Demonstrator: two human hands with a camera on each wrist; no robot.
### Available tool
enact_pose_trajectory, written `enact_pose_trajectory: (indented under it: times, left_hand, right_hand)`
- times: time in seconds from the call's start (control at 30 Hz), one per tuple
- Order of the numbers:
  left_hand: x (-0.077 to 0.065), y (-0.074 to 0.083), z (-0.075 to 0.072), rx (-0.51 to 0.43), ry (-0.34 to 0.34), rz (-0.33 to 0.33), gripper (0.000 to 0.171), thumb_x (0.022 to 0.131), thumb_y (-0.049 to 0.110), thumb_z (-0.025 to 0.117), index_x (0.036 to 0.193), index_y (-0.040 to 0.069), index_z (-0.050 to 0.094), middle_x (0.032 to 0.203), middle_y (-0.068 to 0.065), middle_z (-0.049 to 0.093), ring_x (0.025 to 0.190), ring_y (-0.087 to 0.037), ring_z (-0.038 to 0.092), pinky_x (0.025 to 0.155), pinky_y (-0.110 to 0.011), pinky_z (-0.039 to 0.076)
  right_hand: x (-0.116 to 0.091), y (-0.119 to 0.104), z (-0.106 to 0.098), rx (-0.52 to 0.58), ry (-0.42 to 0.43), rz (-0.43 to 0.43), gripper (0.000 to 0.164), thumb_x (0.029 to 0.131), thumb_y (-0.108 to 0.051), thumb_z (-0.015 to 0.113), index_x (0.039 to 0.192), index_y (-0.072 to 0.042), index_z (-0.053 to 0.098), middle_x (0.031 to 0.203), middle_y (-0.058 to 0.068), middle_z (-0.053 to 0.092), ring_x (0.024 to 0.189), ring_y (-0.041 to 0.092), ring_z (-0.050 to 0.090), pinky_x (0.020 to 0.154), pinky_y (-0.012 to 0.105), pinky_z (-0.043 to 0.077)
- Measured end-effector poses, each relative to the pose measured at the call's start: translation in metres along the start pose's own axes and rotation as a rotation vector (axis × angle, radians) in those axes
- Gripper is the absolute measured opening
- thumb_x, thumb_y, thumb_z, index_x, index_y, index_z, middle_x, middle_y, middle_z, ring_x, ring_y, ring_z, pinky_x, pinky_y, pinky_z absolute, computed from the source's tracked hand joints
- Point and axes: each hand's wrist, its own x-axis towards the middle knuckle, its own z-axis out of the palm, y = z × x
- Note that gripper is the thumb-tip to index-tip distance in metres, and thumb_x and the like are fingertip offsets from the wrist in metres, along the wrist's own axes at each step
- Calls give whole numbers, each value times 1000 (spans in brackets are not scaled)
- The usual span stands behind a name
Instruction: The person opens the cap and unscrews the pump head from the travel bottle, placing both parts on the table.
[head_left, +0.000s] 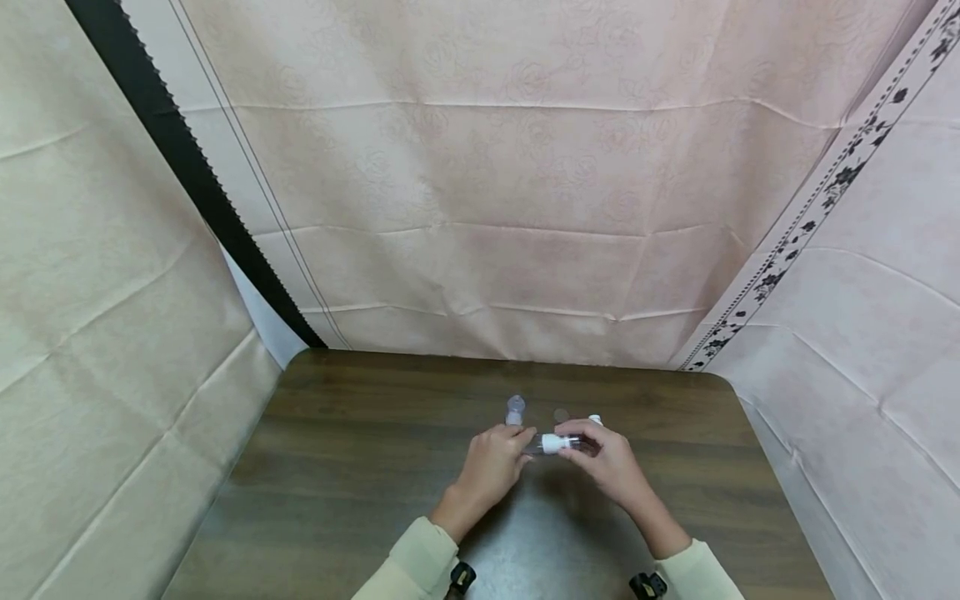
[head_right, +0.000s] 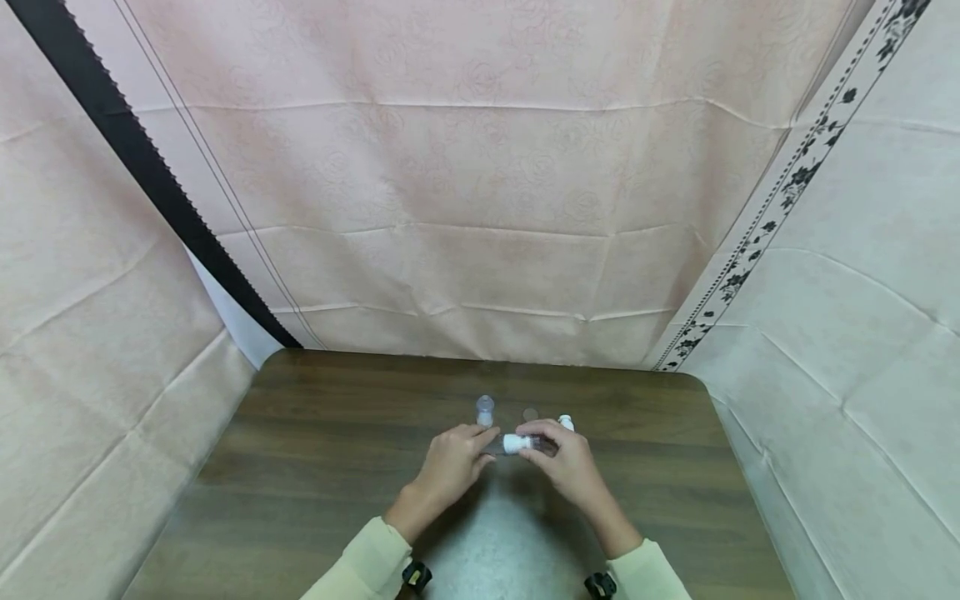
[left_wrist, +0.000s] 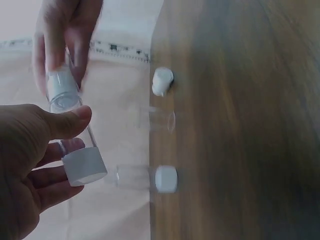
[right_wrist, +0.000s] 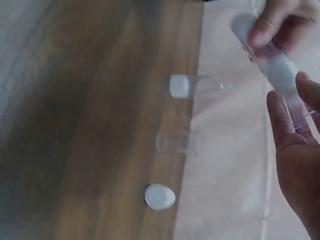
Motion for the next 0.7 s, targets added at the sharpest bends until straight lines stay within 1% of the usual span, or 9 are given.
enact_pose_trajectory:
  times: [0.07, 0.17, 0.3, 0.43, 0.57, 0.7]
  left_hand:
    - [-2, -5, 0, -24, 14, -31, 41, 80, 27, 90, 118, 16, 78, 108, 0, 78, 92, -16, 74, 73, -33, 62]
    - [-6, -13, -1, -43, 40, -66, 41, 79, 28, 91, 116, 16, 78, 106, 0, 78, 91, -17, 75, 72, -34, 62]
    - [-8, -19, -3, -86, 57, -82, 43, 78, 28, 91, 117, 15, 78, 106, -2, 78, 91, -18, 75, 71, -36, 62]
    - [-11, -22, -4, -120, 77, -104, 43, 78, 25, 91, 117, 12, 78, 106, -4, 78, 93, -19, 75, 74, -37, 62]
    - [-13, -25, -4, -139, 101, -125, 44, 78, 25, 91, 118, 10, 78, 105, -5, 78, 94, -19, 76, 77, -36, 62]
    - [-13, -27, -4, -171, 104, -142, 46, 79, 24, 90, 121, 10, 77, 106, -6, 78, 95, -19, 75, 79, -35, 62]
  right_hand:
    - [0, -1, -6, 9, 23, -9, 26, 88, -6, 81, 113, -9, 75, 114, 8, 75, 102, 13, 69, 83, 19, 58]
    - [0, -2, -15, 6, 59, -15, 27, 87, -4, 80, 113, -10, 75, 114, 9, 74, 98, 10, 69, 79, 17, 57]
    - [-1, -4, -22, -23, 74, -48, 28, 88, -2, 80, 115, -7, 74, 115, 15, 73, 98, 7, 68, 79, 15, 57]
    - [-1, -4, -24, -69, 79, -66, 30, 87, 0, 80, 116, -6, 73, 116, 15, 71, 101, 11, 69, 82, 14, 56]
    - [0, 1, -21, -170, 87, -60, 32, 85, 0, 82, 114, -11, 73, 115, 8, 71, 99, 16, 70, 80, 19, 58]
    - [0, 9, -16, -351, 88, -107, 35, 82, 2, 84, 112, -12, 73, 110, 3, 70, 91, 16, 72, 76, 27, 61]
